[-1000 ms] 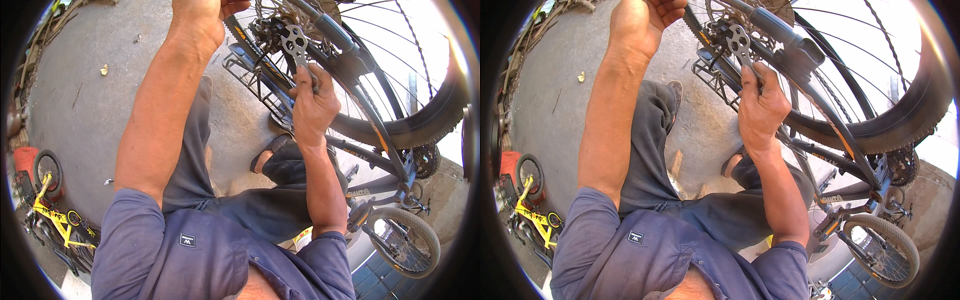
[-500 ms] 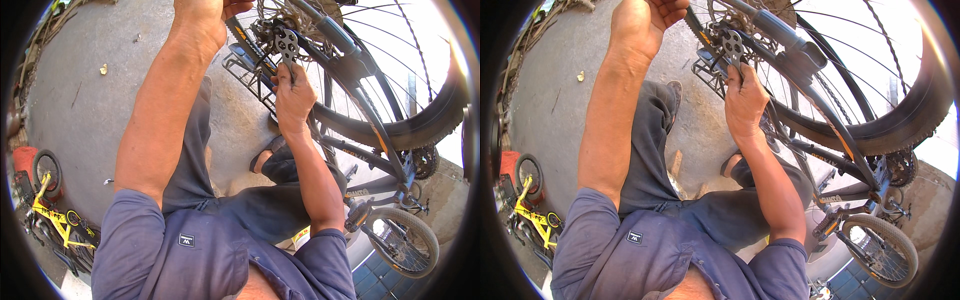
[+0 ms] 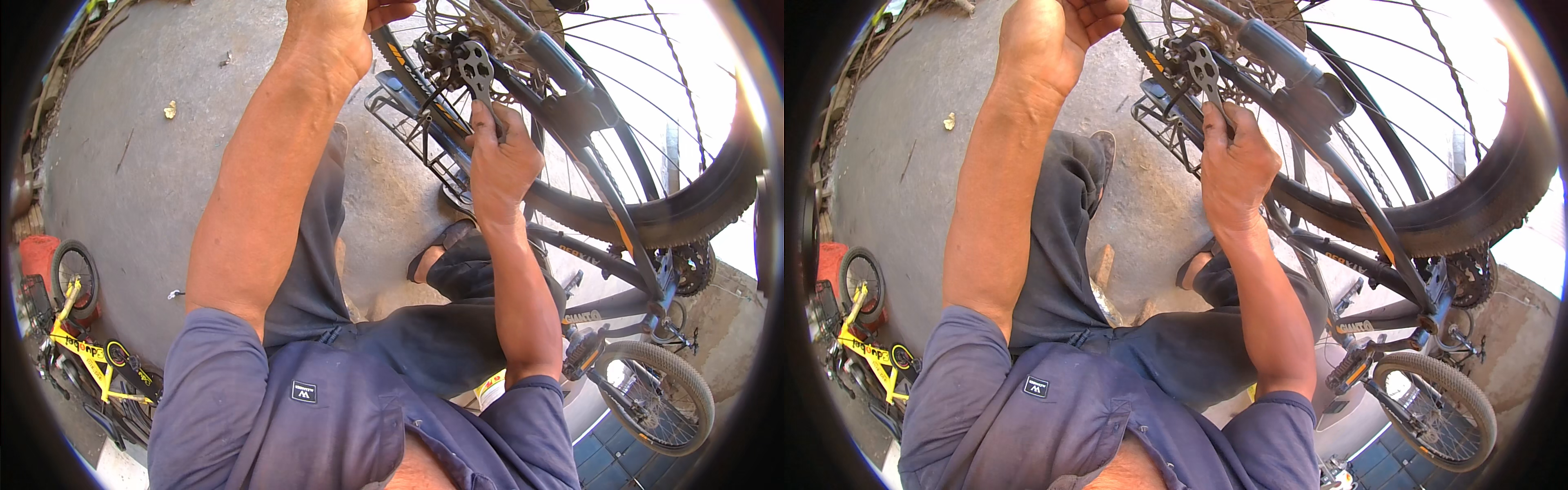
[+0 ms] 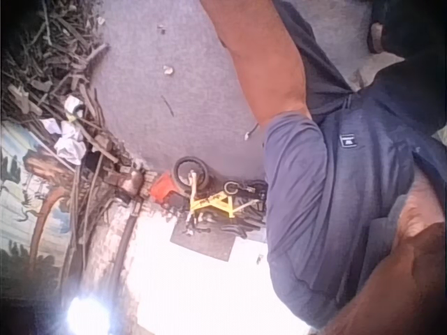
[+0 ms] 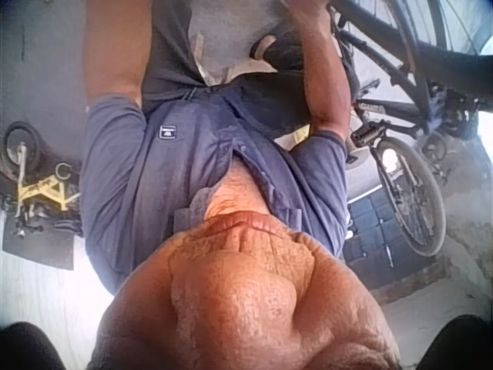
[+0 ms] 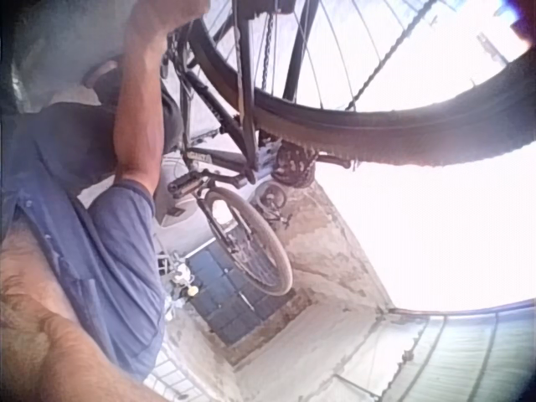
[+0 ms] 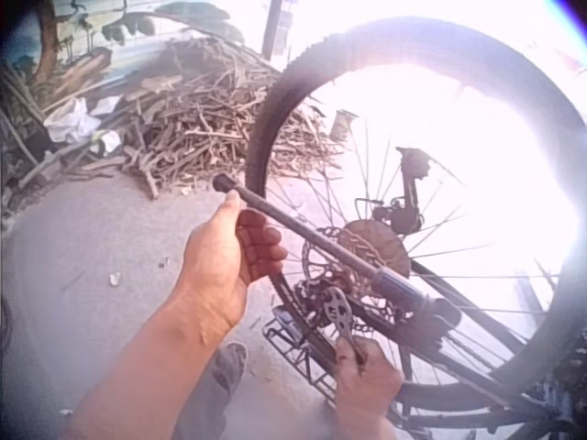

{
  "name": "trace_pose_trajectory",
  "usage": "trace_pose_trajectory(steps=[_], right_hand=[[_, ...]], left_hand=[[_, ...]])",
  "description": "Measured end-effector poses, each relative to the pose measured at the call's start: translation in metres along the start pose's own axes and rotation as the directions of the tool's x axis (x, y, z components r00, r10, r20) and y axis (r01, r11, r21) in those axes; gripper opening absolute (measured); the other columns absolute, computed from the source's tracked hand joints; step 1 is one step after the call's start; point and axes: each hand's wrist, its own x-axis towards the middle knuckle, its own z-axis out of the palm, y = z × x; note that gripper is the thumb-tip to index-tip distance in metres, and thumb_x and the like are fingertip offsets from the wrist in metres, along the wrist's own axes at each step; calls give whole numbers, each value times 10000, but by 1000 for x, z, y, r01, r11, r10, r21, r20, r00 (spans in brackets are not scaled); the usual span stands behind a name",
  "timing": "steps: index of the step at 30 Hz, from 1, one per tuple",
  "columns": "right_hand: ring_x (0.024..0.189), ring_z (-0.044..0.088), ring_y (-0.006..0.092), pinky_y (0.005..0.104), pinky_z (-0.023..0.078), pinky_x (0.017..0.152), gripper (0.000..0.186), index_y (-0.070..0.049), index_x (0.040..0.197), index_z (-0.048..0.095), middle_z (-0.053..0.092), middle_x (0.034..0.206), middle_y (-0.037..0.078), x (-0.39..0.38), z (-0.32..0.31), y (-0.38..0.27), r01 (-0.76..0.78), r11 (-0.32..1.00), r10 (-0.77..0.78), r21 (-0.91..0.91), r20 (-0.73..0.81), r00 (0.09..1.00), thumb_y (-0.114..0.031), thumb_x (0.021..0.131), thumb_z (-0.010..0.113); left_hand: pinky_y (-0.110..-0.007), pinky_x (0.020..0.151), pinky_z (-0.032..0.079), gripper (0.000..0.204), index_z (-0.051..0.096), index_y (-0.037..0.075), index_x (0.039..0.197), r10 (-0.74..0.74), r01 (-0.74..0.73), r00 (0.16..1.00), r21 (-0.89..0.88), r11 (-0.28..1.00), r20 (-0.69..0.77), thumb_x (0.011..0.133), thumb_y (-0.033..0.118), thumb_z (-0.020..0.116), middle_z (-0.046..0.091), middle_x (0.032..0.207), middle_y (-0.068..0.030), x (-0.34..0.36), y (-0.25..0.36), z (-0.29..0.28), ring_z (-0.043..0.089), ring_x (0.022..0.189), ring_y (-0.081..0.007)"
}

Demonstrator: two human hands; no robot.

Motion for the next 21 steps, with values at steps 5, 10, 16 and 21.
trace_pose_trajectory(steps=[5,10,16,21], right_hand=[[654,664,145,268,526,628,194,14,1031,741,721,785,111,1,-14,-22,80,989,-75,123,-42,996,-124,910,802],[669,689,232,318,546,646,158,-20,979,748,720,814,132,9,-20,-27,306,951,-302,43,-82,950,-85,856,822],[665,674,272,347,548,629,165,-45,966,754,710,823,107,12,-25,-44,645,760,-650,-75,-108,753,-41,819,829],[670,663,200,305,522,617,142,-32,980,755,702,798,95,3,-32,-38,385,919,-374,91,-115,920,-20,851,814]], left_hand=[[-374,638,568,433,613,75,941,10,-10,1000,2,1000,10,1091,450,457,673,780,-76,0,-1,0,684,692,-230],[-377,641,568,434,614,79,938,-13,13,1000,10,1000,-10,1092,453,458,676,778,-76,-1,-1,3,684,690,-230],[-380,639,566,441,609,81,931,-6,6,1000,13,1000,24,1092,464,461,678,774,-79,2,-6,1,682,682,-228],[-380,638,563,442,605,83,925,-11,11,999,2,1000,31,1092,465,457,677,772,-78,3,-6,2,678,674,-232]])
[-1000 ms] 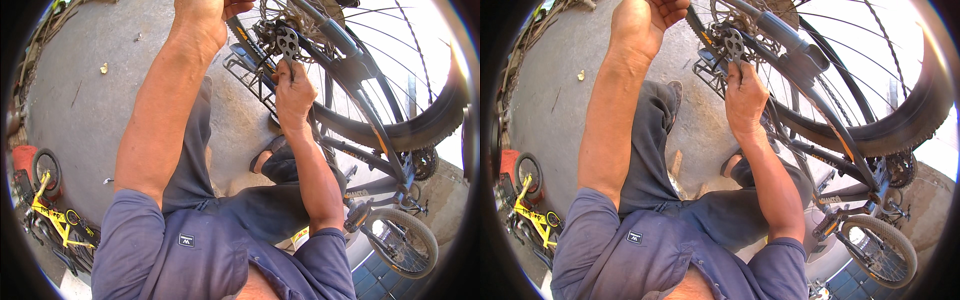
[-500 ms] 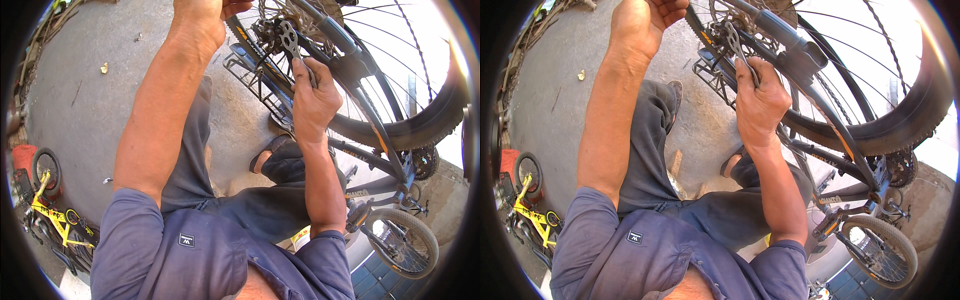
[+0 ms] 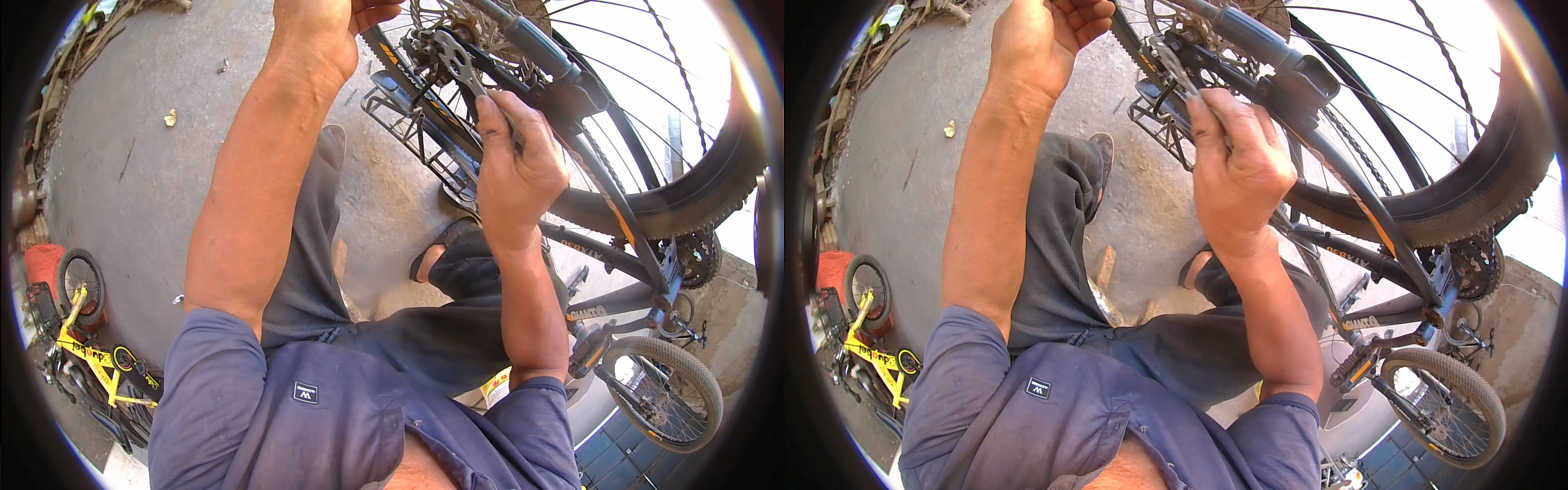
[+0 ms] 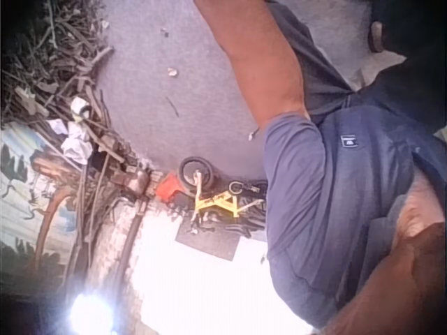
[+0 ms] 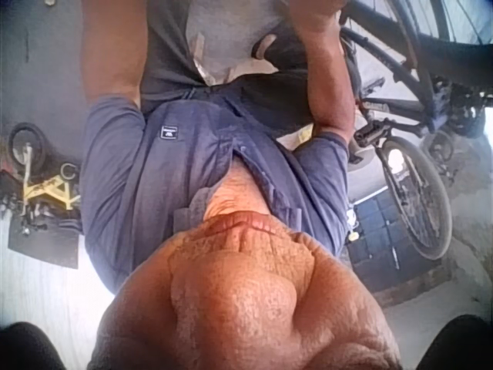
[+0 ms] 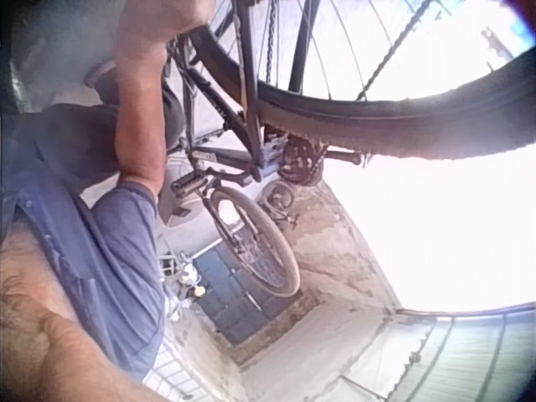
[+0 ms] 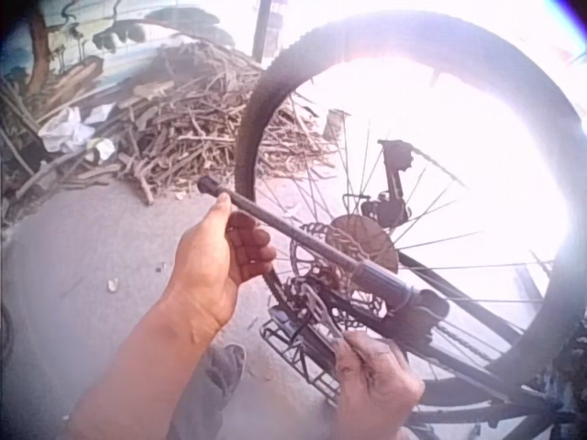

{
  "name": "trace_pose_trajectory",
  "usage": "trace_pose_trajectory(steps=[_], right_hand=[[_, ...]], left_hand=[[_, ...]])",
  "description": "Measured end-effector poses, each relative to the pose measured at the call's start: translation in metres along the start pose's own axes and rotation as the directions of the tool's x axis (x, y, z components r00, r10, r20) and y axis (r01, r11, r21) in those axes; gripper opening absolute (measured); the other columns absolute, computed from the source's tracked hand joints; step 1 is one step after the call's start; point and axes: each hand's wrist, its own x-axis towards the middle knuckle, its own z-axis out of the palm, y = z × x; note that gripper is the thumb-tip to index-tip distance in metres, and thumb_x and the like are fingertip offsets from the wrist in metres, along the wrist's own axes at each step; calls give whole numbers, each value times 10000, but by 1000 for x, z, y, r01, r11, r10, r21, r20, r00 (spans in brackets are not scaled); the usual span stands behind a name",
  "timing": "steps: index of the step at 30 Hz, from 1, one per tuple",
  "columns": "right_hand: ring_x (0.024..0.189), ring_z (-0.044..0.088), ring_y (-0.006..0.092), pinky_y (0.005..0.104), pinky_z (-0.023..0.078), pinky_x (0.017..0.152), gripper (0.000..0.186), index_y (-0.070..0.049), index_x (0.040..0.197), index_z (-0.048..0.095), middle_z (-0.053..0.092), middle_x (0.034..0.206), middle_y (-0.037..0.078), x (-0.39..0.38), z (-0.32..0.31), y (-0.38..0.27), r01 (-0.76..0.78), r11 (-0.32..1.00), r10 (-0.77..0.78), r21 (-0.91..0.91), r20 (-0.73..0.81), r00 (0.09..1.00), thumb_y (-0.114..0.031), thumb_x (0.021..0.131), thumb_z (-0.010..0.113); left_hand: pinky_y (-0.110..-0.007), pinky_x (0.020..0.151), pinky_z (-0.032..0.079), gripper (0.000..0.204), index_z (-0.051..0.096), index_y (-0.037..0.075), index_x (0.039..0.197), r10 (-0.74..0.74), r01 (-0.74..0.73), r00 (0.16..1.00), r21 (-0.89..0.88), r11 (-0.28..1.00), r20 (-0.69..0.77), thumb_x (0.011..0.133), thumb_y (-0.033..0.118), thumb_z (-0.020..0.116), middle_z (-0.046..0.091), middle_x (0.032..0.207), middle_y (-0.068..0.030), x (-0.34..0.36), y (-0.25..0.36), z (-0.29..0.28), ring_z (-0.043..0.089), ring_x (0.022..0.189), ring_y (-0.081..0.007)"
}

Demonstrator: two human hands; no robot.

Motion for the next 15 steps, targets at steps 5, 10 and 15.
trace_pose_trajectory(steps=[5,10,15], right_hand=[[718,645,109,245,514,621,154,10,1065,741,706,833,66,-17,2,19,-249,960,247,130,32,968,-32,920,772],[786,664,93,231,555,655,207,41,1157,715,712,891,62,-21,5,29,-245,945,239,218,53,970,-61,977,730],[800,683,116,250,583,691,200,45,1149,708,712,913,77,-23,15,32,-345,862,354,370,46,934,-66,983,724]], left_hand=[[-376,633,564,443,606,80,935,-2,2,1000,16,1000,-18,1092,465,454,674,769,-79,-1,1,1,680,677,-235],[-373,628,565,443,607,75,946,8,-8,1000,16,1000,-6,1091,465,454,674,773,-83,-1,-1,4,684,679,-239],[-374,627,566,449,607,72,948,7,-7,1000,11,1000,-6,1093,466,450,671,773,-84,-1,0,0,685,676,-241]])
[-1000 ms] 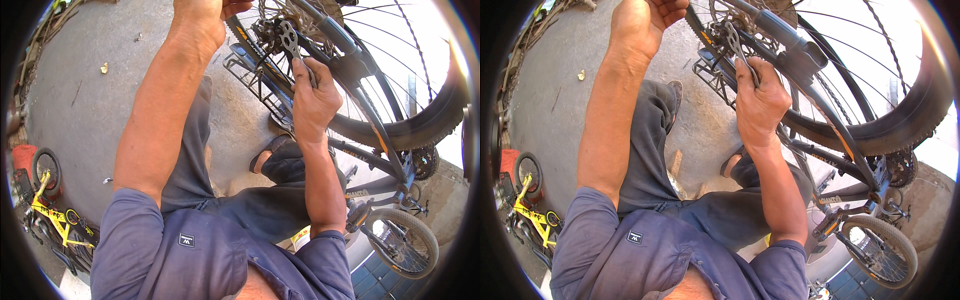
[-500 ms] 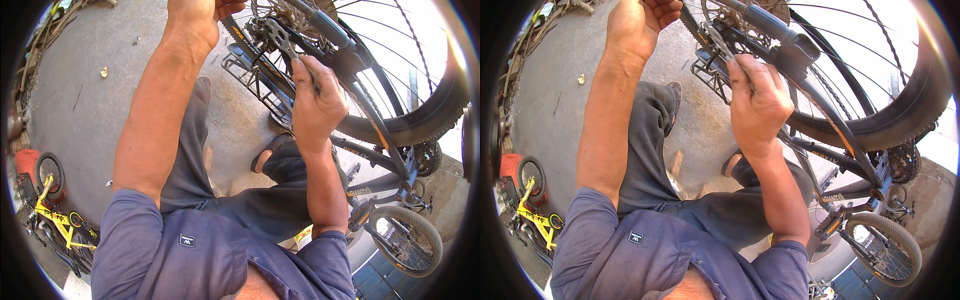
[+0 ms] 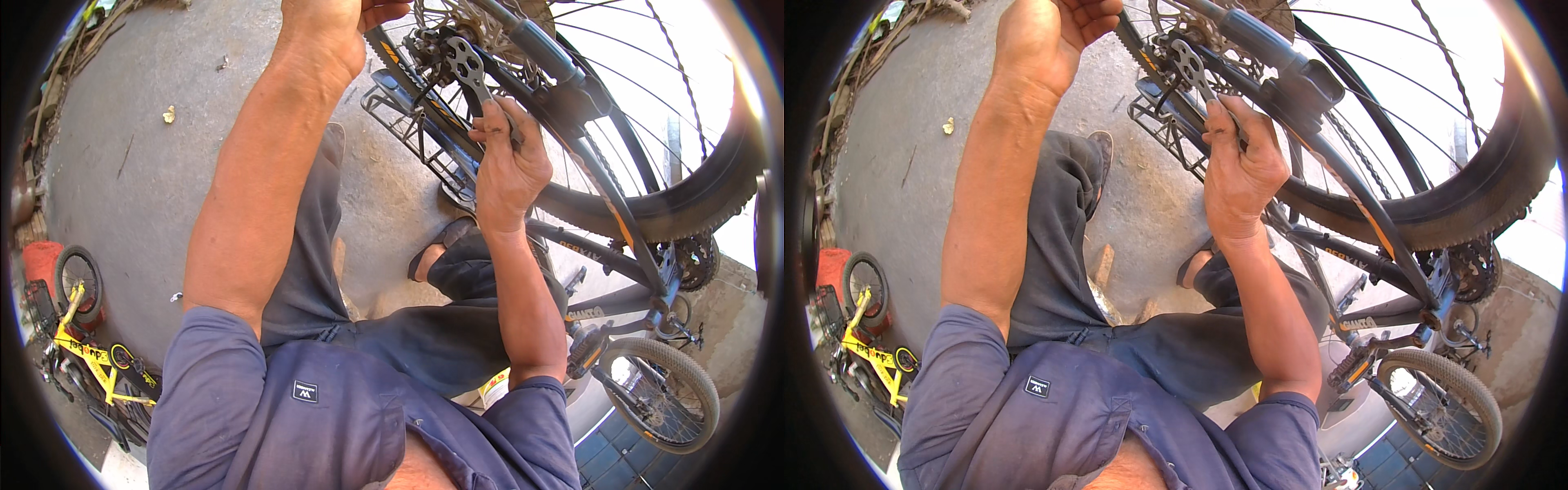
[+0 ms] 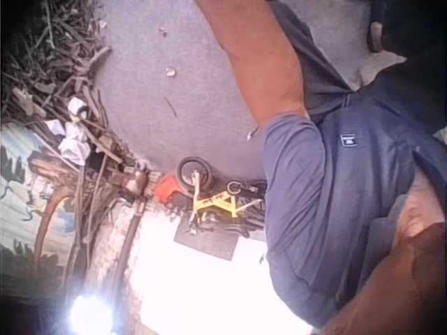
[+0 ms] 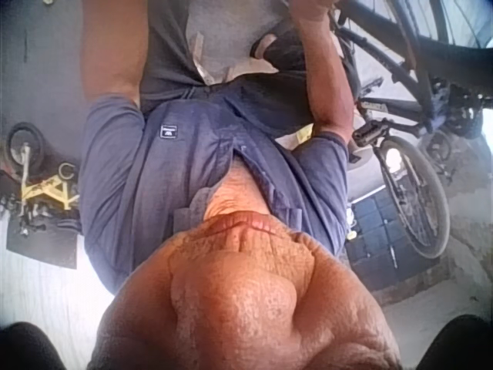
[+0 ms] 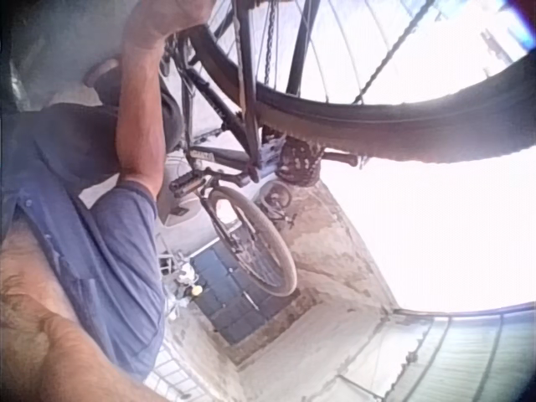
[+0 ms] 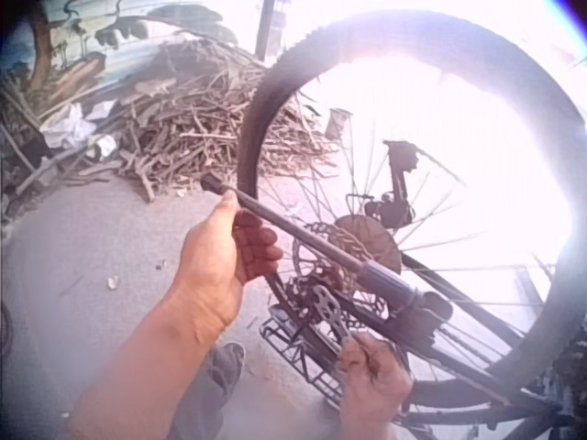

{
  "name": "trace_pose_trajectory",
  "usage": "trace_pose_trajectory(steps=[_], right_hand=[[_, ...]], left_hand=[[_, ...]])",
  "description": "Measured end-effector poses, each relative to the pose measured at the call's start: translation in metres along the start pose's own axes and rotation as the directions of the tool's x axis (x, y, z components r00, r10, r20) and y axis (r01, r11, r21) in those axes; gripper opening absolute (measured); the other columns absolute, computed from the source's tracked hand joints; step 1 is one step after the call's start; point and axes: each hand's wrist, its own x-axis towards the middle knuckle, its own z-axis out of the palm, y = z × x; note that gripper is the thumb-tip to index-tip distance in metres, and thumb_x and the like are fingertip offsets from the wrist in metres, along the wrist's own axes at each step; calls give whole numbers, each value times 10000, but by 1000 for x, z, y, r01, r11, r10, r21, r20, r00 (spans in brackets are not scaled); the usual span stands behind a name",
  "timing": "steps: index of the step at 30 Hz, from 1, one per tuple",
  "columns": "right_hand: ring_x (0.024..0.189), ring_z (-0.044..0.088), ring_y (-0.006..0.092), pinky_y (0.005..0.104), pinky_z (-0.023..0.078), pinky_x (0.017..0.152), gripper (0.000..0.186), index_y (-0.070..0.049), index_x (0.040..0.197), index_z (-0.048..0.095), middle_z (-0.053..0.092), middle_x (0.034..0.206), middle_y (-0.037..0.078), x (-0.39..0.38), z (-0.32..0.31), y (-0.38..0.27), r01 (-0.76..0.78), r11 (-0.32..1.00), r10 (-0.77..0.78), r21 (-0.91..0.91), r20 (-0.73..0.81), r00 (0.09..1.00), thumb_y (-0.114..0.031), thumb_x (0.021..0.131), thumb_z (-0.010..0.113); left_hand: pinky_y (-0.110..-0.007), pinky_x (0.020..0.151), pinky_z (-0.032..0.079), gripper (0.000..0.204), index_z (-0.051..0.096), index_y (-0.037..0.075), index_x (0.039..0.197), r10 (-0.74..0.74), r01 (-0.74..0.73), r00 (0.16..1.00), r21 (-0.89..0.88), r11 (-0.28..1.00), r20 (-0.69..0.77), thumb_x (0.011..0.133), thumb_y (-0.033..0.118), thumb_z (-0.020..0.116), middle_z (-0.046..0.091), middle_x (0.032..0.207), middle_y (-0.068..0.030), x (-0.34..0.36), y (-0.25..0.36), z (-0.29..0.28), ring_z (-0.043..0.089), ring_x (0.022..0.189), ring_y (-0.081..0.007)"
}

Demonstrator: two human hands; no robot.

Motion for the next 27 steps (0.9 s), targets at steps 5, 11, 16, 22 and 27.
trace_pose_trajectory(steps=[5,11,16,22,27], right_hand=[[776,700,127,262,592,672,203,45,1125,713,714,883,73,-4,6,5,-188,980,190,56,-22,982,-109,993,721],[777,722,176,293,600,655,271,62,1123,697,706,924,97,-5,16,8,-300,953,301,-40,9,954,-192,1027,687],[711,712,115,255,576,612,241,26,1075,733,712,806,57,-8,17,14,-242,970,242,-1,-28,970,-206,1017,700],[673,704,105,252,563,584,319,11,1054,737,710,783,46,-9,23,24,-447,893,448,49,-12,894,-301,1035,676],[634,692,122,252,549,555,395,22,991,712,721,807,77,-10,28,21,-457,887,459,-71,17,888,-364,1046,647]], left_hand=[[-371,623,568,445,608,80,949,-14,14,1000,-3,1000,-1,1094,470,450,671,771,-78,-2,0,2,687,673,-237],[-367,616,567,442,604,86,948,-26,26,1000,3,1000,-13,1094,474,449,670,766,-73,-2,0,2,687,669,-232],[-363,611,564,448,599,84,950,-28,28,1000,-2,1000,-2,1092,482,451,668,768,-77,-1,0,2,688,667,-232],[-357,606,561,452,595,76,958,-26,26,1000,-10,1000,4,1091,484,452,667,771,-82,0,1,0,690,671,-233],[-358,610,564,452,595,72,964,-28,28,1000,-15,1000,-7,1091,482,452,667,771,-82,-2,1,1,690,672,-234]])
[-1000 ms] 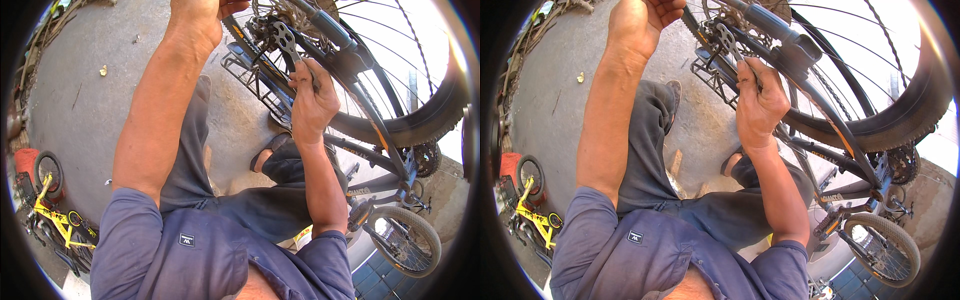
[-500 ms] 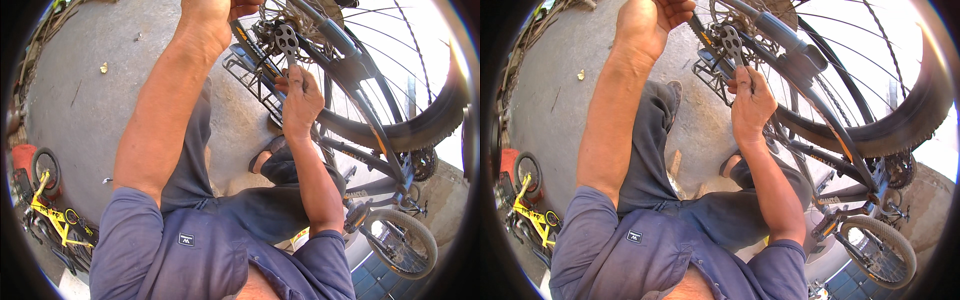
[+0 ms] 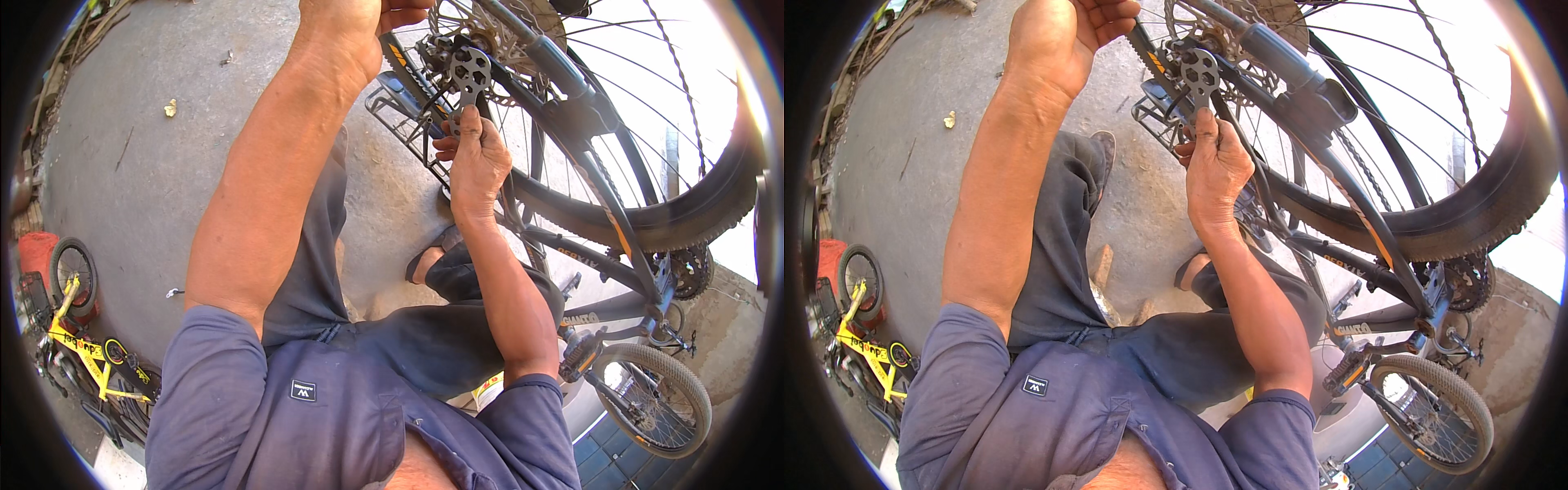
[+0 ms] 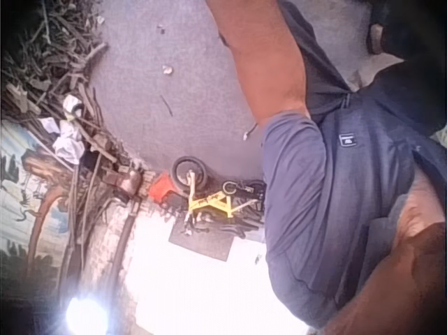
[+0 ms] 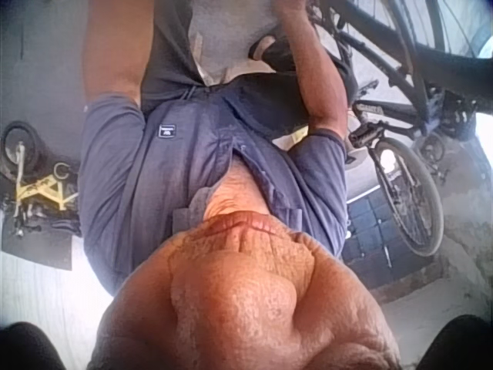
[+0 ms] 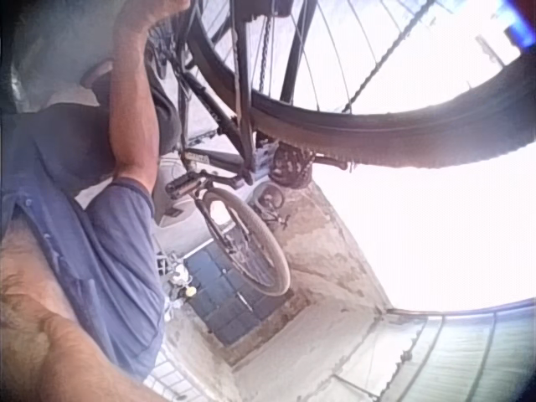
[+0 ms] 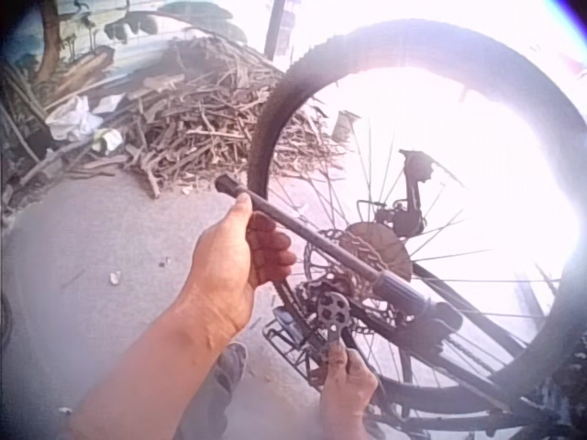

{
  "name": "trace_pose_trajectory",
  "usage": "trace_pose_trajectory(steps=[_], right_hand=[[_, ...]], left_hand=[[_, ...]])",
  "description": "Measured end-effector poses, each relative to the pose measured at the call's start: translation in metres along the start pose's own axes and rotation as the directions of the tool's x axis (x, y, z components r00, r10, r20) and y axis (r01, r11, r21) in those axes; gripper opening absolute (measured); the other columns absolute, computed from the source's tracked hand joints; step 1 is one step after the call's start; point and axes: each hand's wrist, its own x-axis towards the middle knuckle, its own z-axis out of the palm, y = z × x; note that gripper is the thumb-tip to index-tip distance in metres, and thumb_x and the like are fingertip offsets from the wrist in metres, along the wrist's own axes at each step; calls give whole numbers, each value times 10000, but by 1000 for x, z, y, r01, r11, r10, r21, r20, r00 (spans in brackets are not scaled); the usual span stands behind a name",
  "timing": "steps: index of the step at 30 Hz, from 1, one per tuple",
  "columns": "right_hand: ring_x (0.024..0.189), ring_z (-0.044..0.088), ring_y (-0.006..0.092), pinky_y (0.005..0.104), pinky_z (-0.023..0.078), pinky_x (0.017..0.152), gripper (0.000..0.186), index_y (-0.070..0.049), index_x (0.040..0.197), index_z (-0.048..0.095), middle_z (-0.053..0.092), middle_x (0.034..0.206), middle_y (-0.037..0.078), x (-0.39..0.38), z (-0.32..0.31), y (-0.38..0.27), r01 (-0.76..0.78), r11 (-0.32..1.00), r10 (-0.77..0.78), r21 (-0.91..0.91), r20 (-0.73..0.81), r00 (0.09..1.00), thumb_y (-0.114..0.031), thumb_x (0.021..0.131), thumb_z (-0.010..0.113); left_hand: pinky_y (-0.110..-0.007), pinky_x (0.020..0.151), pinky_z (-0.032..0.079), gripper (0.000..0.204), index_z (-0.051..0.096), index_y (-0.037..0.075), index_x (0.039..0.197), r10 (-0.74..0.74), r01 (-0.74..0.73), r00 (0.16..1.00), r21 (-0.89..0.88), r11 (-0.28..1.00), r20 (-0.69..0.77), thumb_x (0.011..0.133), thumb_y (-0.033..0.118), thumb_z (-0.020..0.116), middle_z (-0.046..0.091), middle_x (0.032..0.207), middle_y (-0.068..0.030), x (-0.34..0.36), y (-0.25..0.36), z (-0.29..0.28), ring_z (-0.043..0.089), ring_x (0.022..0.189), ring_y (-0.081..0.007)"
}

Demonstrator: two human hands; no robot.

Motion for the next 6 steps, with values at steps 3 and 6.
trace_pose_trajectory(steps=[3,6], right_hand=[[629,686,118,245,528,538,416,16,957,706,726,805,82,0,-4,-4,36,994,-37,-99,-13,999,-385,1048,641],[615,676,105,239,512,532,397,-2,942,716,724,778,69,-3,-9,-14,72,982,-77,-174,-20,997,-381,1042,652]], left_hand=[[-357,613,565,454,596,70,968,4,-4,1000,-1,1000,8,1090,484,453,668,771,-82,1,1,-1,691,674,-235],[-357,616,566,455,597,69,970,0,0,1000,7,1000,-4,1090,484,454,668,773,-83,1,2,-2,692,676,-237]])
